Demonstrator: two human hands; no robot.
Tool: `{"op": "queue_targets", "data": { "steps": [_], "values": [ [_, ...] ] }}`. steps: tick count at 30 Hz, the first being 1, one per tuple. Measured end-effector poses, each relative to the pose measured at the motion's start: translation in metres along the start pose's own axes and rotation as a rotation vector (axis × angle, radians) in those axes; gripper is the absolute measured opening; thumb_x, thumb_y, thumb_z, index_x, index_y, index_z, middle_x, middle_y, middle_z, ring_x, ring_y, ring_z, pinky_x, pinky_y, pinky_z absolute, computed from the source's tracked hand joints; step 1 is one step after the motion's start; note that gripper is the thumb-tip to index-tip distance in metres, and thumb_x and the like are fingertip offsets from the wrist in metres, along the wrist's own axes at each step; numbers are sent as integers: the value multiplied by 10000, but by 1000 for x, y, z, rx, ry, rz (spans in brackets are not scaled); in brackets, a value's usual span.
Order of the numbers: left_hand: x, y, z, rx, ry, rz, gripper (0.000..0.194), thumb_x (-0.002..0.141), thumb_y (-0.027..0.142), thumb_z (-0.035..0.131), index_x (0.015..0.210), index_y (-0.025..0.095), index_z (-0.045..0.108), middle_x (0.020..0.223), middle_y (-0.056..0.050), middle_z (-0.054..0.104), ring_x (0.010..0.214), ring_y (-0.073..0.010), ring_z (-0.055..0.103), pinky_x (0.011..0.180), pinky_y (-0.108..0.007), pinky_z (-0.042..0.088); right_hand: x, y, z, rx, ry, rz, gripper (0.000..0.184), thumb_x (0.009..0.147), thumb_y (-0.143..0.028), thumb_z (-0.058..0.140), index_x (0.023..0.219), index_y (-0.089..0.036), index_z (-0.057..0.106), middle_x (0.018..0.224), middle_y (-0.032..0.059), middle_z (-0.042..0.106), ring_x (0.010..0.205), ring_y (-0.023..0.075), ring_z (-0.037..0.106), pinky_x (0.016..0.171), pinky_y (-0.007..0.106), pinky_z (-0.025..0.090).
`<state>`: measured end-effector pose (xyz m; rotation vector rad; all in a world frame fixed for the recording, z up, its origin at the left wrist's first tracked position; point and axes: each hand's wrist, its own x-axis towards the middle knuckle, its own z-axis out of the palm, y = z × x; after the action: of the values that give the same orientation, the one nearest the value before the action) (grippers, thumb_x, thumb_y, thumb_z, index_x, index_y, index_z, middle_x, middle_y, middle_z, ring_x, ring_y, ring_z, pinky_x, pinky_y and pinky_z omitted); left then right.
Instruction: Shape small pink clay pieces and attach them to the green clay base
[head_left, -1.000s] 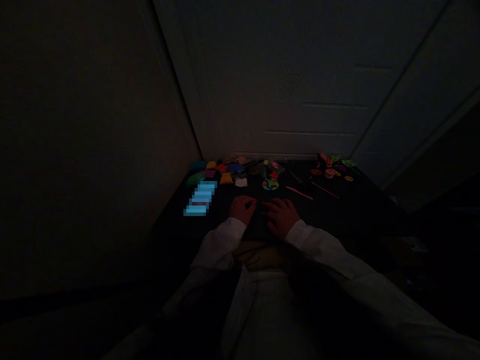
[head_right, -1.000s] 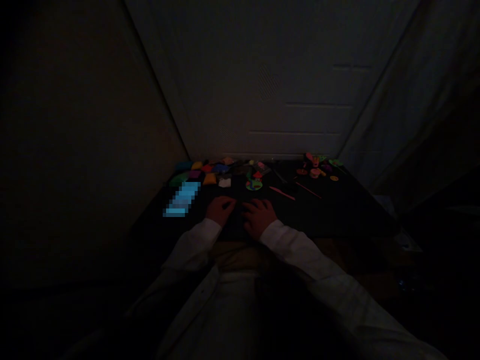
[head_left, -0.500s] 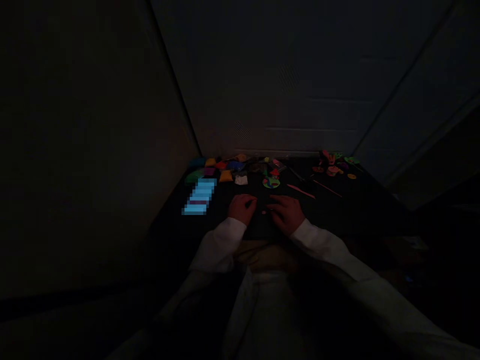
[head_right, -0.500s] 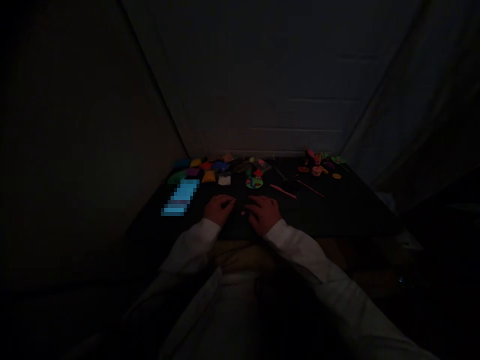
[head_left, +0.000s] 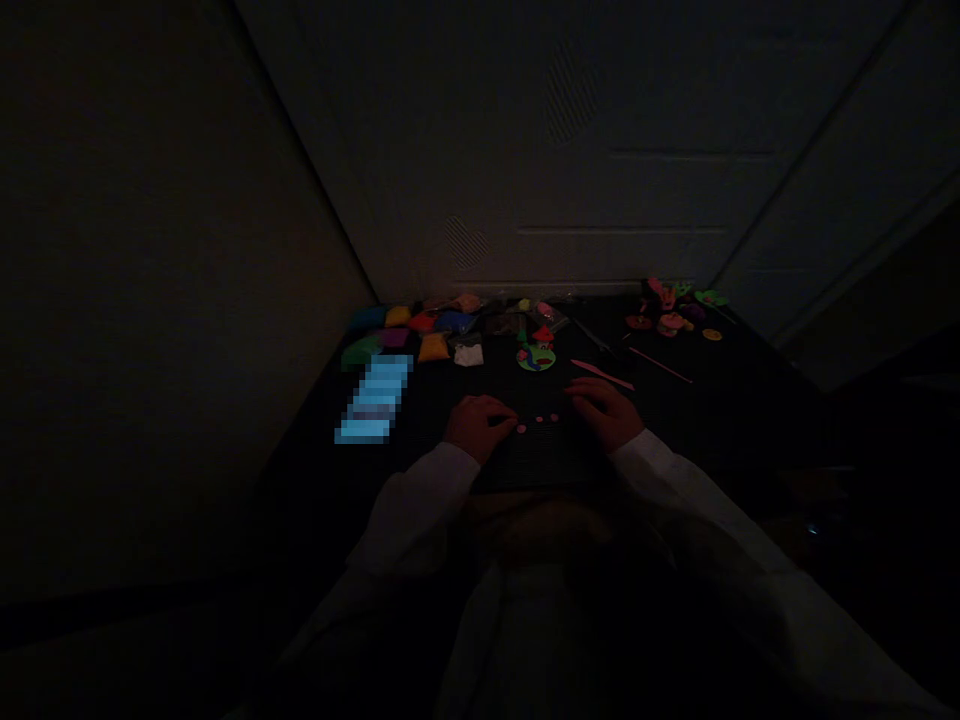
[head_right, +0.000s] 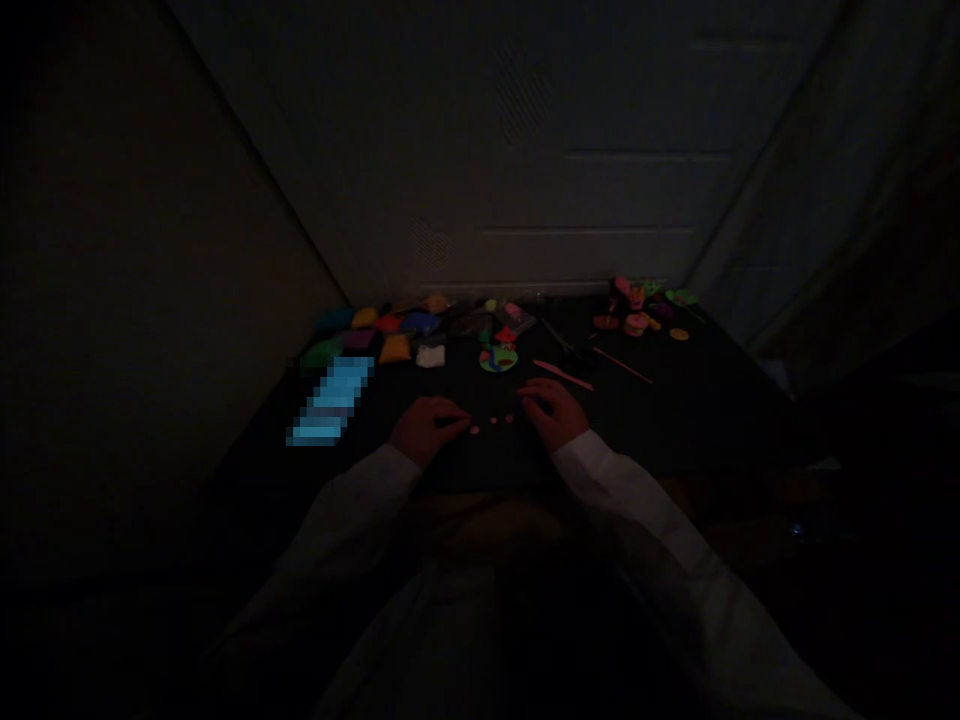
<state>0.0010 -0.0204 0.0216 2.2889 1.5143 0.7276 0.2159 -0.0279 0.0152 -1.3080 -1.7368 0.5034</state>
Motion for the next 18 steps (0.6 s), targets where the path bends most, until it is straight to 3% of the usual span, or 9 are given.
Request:
{"op": "queue_targets", "data": {
  "steps": [7,10,18],
  "values": [
    [2,0,0,-9,-47,-14,164,700,328,534,756,239,660,812,-6,639,803,-157,542,748,-311,406,6,6,-13,-8,-93,87,203,726,-305,511,871,-205,610,1005,46,552,947,164,514,848,337,404],
    [2,1,-1,-31,18,-20,154,701,318,539,748,230,656,808,-12,636,805,-160,537,752,-318,403,9,6,-16,-52,-166,70,179,733,-280,506,853,-200,613,977,43,561,917,150,522,826,314,416],
    [7,6,-2,-9,-79,-95,154,709,317,534,782,244,649,818,-10,634,827,-180,529,749,-364,388,23,-9,-5,-154,-367,26,130,739,-238,504,792,-196,615,874,31,570,825,123,526,765,281,430]
  ]
}}
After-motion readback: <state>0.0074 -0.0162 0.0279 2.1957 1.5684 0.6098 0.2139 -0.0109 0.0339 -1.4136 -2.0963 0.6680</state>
